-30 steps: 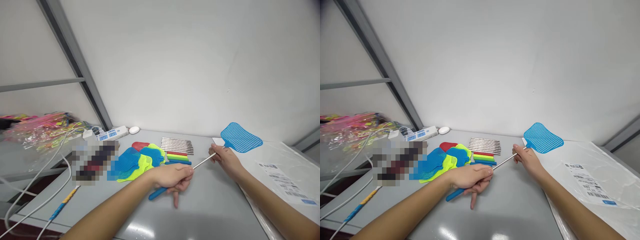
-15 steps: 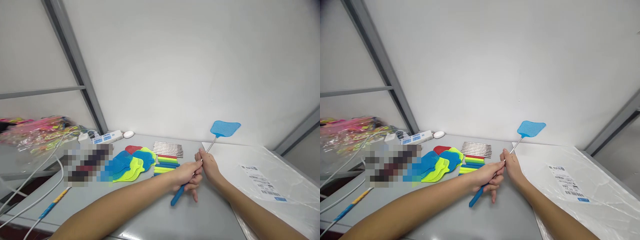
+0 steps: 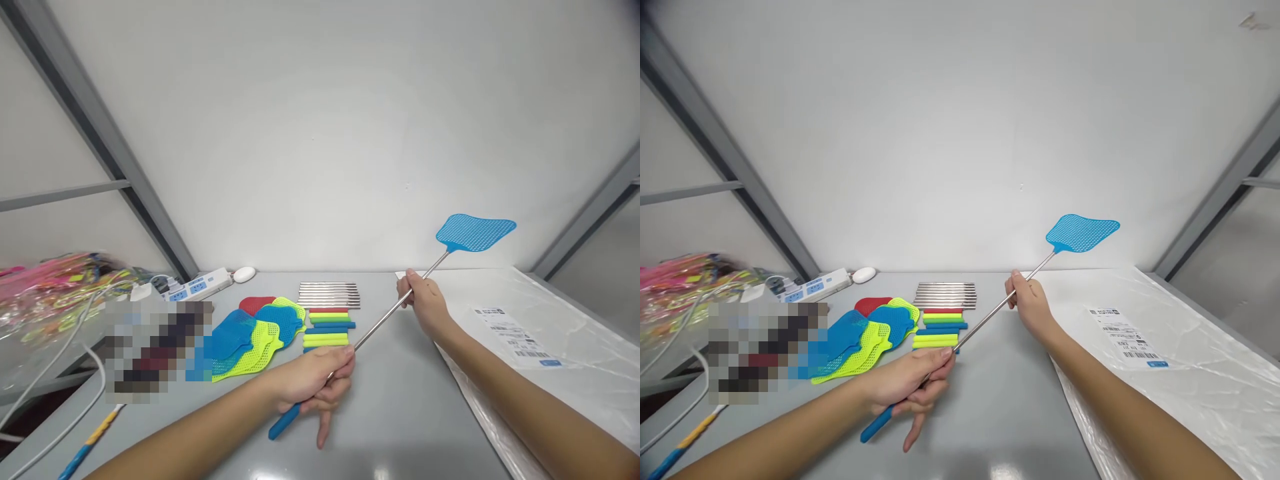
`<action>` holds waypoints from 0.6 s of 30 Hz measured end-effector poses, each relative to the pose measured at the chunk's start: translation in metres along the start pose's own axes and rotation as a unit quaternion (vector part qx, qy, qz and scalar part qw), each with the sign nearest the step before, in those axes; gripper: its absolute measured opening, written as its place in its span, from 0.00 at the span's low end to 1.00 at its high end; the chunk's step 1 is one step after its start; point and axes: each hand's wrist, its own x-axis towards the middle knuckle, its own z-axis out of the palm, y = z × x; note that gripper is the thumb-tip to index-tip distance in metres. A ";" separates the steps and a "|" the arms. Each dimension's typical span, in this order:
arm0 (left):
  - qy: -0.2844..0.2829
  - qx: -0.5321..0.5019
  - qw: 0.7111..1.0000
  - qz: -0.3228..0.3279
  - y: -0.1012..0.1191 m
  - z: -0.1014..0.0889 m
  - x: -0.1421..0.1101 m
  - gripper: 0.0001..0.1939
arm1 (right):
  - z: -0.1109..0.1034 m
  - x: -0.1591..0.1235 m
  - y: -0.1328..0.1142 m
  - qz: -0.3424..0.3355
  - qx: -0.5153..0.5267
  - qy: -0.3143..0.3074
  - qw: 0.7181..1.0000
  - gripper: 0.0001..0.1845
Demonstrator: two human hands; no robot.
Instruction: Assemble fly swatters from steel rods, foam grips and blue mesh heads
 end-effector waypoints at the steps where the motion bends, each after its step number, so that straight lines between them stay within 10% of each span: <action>1: -0.001 0.003 1.000 -0.003 -0.001 -0.004 -0.001 0.22 | -0.001 0.002 0.001 -0.001 -0.002 0.001 1.000 0.29; 9: 0.008 -0.031 0.999 -0.004 -0.015 -0.011 0.002 0.20 | 0.009 -0.010 0.018 0.042 -0.044 -0.051 0.997 0.31; 18: -0.005 -0.027 0.999 -0.020 -0.016 -0.006 0.001 0.21 | 0.061 -0.058 0.025 0.131 0.035 -0.259 0.956 0.31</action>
